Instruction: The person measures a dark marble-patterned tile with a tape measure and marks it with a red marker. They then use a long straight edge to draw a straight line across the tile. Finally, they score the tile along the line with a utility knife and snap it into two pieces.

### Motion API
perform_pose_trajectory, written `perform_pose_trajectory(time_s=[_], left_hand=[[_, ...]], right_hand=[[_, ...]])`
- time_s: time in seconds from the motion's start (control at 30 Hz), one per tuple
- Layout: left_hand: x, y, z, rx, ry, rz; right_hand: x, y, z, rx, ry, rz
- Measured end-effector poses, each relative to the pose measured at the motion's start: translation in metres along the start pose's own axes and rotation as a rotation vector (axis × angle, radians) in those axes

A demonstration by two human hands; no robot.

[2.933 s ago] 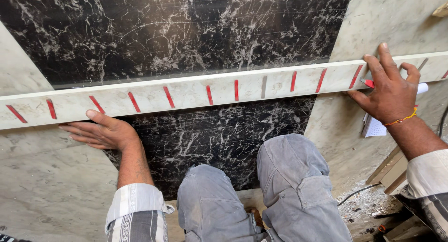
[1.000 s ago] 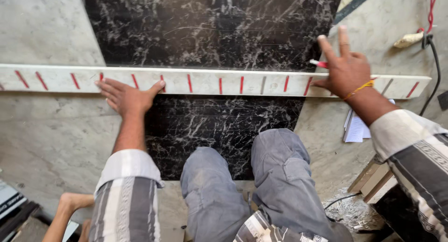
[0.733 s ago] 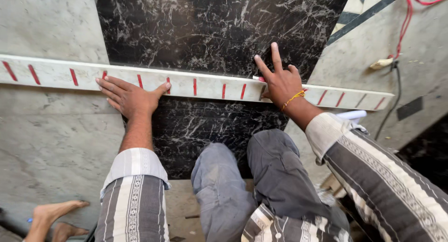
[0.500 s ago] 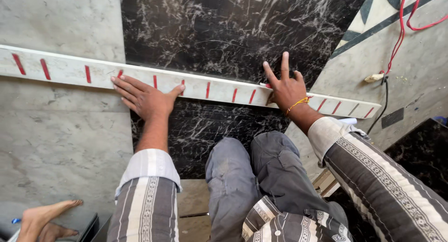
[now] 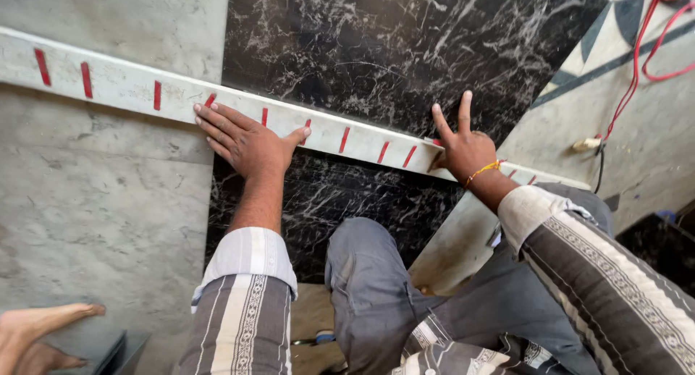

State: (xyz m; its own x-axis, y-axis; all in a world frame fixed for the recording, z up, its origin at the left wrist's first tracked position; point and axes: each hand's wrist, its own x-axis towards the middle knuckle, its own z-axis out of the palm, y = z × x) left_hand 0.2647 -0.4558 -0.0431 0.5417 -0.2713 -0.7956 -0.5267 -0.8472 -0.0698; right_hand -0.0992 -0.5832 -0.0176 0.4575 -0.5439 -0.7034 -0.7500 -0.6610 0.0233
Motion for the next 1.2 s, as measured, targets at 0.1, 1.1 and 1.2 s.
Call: perform_pose_trajectory(time_s=[0.1,1.1,1.2], left_hand=[[0.003,-0.001,0.001,0.001,0.001,-0.036],[-0.003,0.001,-0.008,-0.006,0.021,-0.067],[-0.005,0.002,-0.013,-0.025,0.017,-0.084]], right_hand=[[0.0,-0.002,-0.002,0.041,-0.081,0.016],[0.124,-0.149,-0.101,0.149,-0.043,-0.465],[0.156,-0.206,-0.101,0.169,0.12,-0.559]])
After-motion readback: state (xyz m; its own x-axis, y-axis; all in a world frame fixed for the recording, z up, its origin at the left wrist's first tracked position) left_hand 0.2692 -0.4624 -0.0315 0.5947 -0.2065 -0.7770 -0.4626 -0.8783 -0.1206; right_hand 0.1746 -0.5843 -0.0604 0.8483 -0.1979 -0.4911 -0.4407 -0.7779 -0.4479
